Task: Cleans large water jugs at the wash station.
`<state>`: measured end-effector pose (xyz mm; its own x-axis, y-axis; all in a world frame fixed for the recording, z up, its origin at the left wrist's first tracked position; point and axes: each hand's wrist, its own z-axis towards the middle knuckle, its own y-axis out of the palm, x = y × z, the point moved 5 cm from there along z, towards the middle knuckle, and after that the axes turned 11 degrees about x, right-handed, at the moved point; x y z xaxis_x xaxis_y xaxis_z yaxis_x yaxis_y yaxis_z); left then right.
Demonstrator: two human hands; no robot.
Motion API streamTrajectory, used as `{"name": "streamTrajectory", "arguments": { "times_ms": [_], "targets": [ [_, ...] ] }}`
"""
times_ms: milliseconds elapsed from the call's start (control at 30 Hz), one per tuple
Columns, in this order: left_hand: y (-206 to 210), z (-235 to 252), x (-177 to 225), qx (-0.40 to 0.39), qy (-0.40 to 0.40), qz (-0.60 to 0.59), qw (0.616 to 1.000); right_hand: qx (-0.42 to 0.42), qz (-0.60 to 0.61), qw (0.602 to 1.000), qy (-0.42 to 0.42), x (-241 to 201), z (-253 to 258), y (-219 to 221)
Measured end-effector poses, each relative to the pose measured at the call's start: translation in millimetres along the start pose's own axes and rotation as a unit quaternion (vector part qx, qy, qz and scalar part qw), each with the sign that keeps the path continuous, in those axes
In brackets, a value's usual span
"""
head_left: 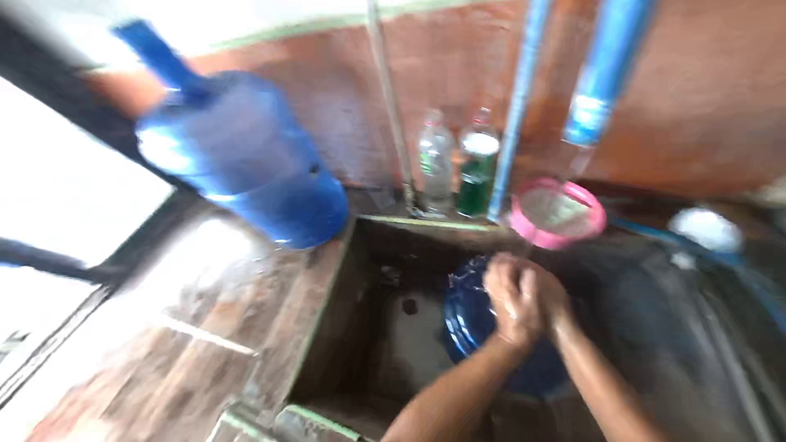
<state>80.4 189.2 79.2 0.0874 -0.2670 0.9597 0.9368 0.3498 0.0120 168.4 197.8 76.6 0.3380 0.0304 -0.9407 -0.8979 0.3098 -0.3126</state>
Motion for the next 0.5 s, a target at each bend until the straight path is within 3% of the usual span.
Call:
{"name": "streamTrajectory", "arguments": {
  "times_ms": [33, 133, 167, 233, 300, 367, 433, 500],
  "targets": [
    [-1.4, 7.1, -1.2, -0.003, 0.001, 0.003, 1.000, 0.004, 0.018, 1.000, -0.012, -2.4, -5.0, 1.1],
    [-15.0, 26.3, -10.7, 0.032, -0.152, -0.001, 0.988, -0.009, 0.012, 1.000, -0.012, -7.2, 5.7, 7.0],
    [-17.1, 25.3, -9.9, 0.051, -0.170, 0.008, 0.984, -0.031, -0.010, 0.999, -0.015, -9.9, 12.2, 10.1],
    [-14.1, 14.6, 3.9, 0.070, -0.116, 0.036, 0.990, -0.088, -0.106, 0.988, -0.066, -23.2, 16.3, 17.0],
    [-12.6, 9.0, 8.5, 0.059, -0.056, 0.046, 0.996, -0.083, -0.165, 0.974, -0.129, -31.6, 9.6, 21.6],
    [-18.6, 21.2, -0.3, 0.024, -0.044, 0.040, 0.998, -0.058, -0.053, 0.994, -0.083, -21.7, 0.7, 21.6],
    [-25.9, 37.4, -9.3, -0.007, -0.119, 0.028, 0.992, -0.049, 0.034, 0.996, -0.067, -15.7, 2.3, 21.3],
    [-30.1, 38.7, -16.3, 0.007, -0.204, 0.010, 0.979, -0.059, 0.022, 0.997, -0.047, -16.6, 10.5, 19.2]
  ]
}}
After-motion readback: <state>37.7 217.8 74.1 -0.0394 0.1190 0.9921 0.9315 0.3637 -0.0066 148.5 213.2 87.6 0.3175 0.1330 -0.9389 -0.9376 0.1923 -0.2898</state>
